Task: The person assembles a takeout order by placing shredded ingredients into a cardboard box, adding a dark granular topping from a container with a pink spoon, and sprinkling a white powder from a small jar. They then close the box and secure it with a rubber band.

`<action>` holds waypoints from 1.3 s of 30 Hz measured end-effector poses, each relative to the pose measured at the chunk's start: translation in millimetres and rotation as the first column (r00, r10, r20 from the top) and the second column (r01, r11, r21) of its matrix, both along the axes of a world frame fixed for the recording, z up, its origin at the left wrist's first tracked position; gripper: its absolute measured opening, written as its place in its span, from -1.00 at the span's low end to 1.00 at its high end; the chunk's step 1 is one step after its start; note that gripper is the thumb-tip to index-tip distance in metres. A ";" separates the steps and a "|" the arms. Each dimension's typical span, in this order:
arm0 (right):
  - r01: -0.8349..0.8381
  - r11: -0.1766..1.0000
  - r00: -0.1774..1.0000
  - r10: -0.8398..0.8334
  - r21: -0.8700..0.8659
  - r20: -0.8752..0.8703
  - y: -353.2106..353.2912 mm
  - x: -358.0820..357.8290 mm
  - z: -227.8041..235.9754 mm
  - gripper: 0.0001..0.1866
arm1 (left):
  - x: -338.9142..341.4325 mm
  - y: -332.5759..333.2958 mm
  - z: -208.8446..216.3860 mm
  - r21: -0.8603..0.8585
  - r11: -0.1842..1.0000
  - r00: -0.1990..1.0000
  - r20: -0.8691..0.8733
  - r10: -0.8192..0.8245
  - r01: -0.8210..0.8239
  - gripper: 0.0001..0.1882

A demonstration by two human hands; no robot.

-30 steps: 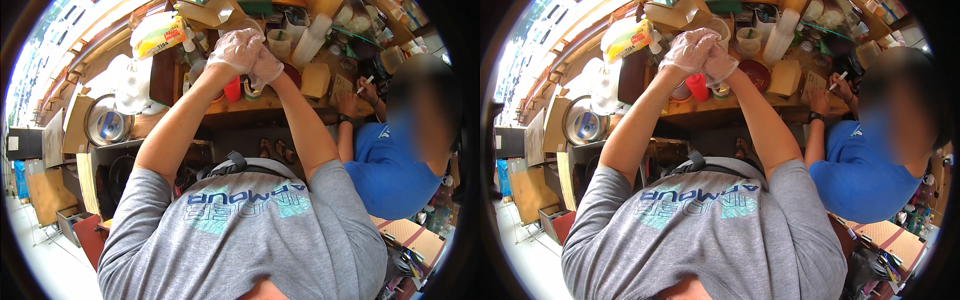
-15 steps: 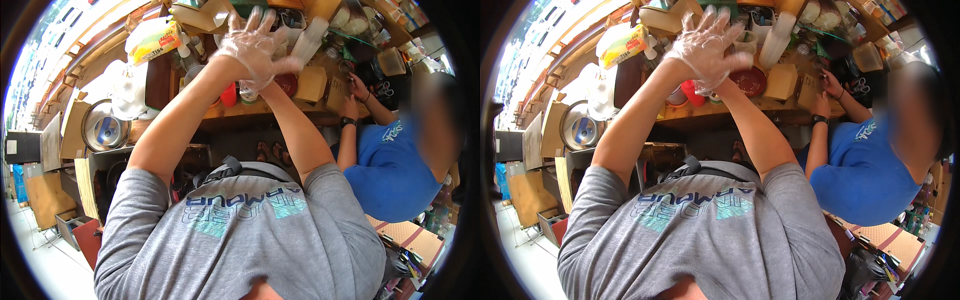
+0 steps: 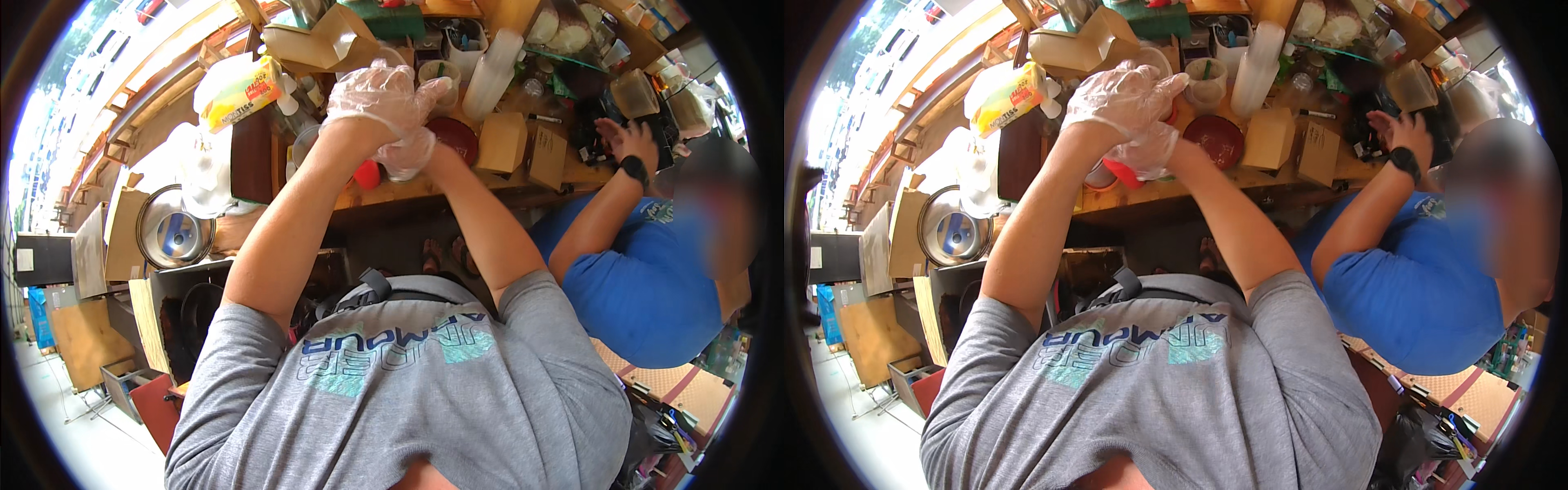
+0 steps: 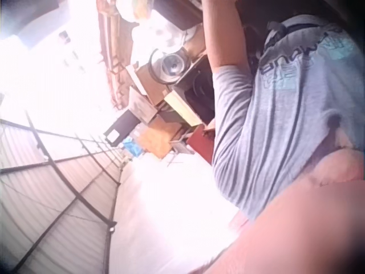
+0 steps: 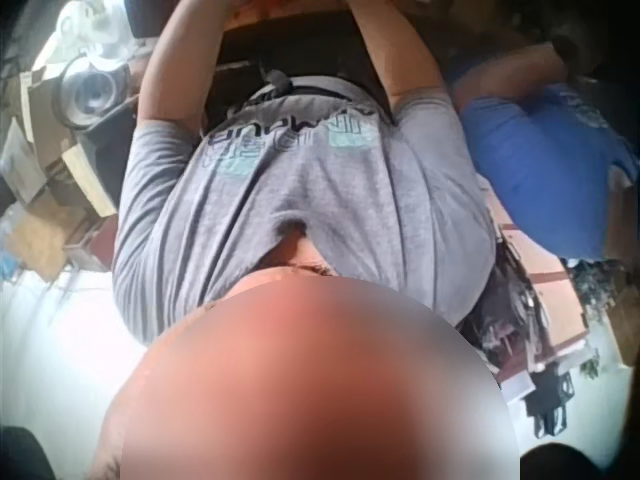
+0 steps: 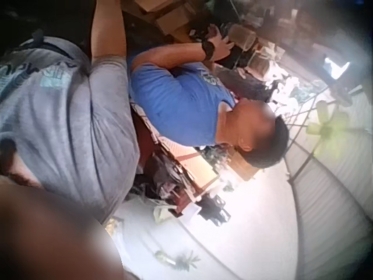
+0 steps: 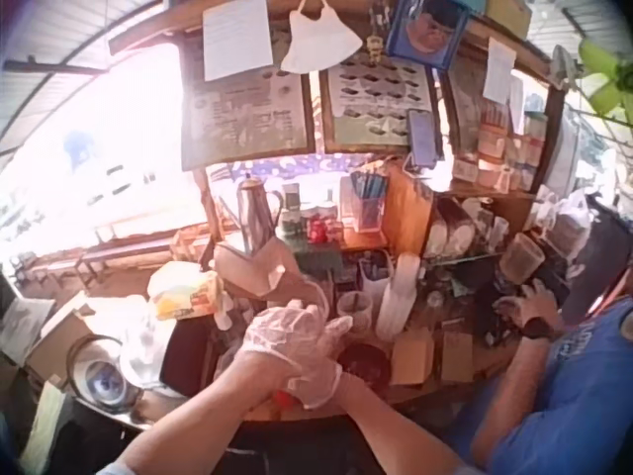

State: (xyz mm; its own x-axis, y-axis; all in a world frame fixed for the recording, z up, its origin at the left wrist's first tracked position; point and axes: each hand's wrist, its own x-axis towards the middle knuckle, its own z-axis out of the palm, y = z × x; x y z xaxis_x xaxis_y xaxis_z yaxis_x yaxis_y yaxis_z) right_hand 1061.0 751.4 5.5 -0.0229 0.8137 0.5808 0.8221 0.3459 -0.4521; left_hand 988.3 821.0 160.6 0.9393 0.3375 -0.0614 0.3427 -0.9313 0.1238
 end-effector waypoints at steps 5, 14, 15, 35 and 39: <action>-0.072 0.709 0.891 -0.270 -0.702 -0.365 -68.6 56.1 -0.1 -0.34 | -9.4 -10.6 9.1 -0.023 0.996 0.943 -0.323 0.077 -0.089 -0.65; 0.398 0.756 0.917 -0.332 -0.519 0.220 -34.5 8.9 -122.6 -0.30 | -114.7 -46.2 -17.9 -0.105 0.992 0.910 -0.414 0.015 -0.064 -0.76; 0.419 0.748 0.908 -0.348 -0.515 0.233 -34.4 8.6 -127.6 -0.30 | -137.2 -45.9 -33.6 -0.119 0.988 0.932 -0.360 0.050 -0.099 -0.73; 0.388 0.735 0.919 -0.357 -0.556 0.169 -36.0 24.2 -116.7 -0.30 | -269.6 -69.9 -155.2 -0.352 0.751 0.829 -0.265 0.493 -0.559 -0.42; 0.287 0.803 0.958 -0.247 -0.522 0.148 -32.9 32.1 -121.1 -0.32 | -264.0 -54.0 -117.8 -0.366 0.799 0.879 -0.198 0.434 -0.477 -0.47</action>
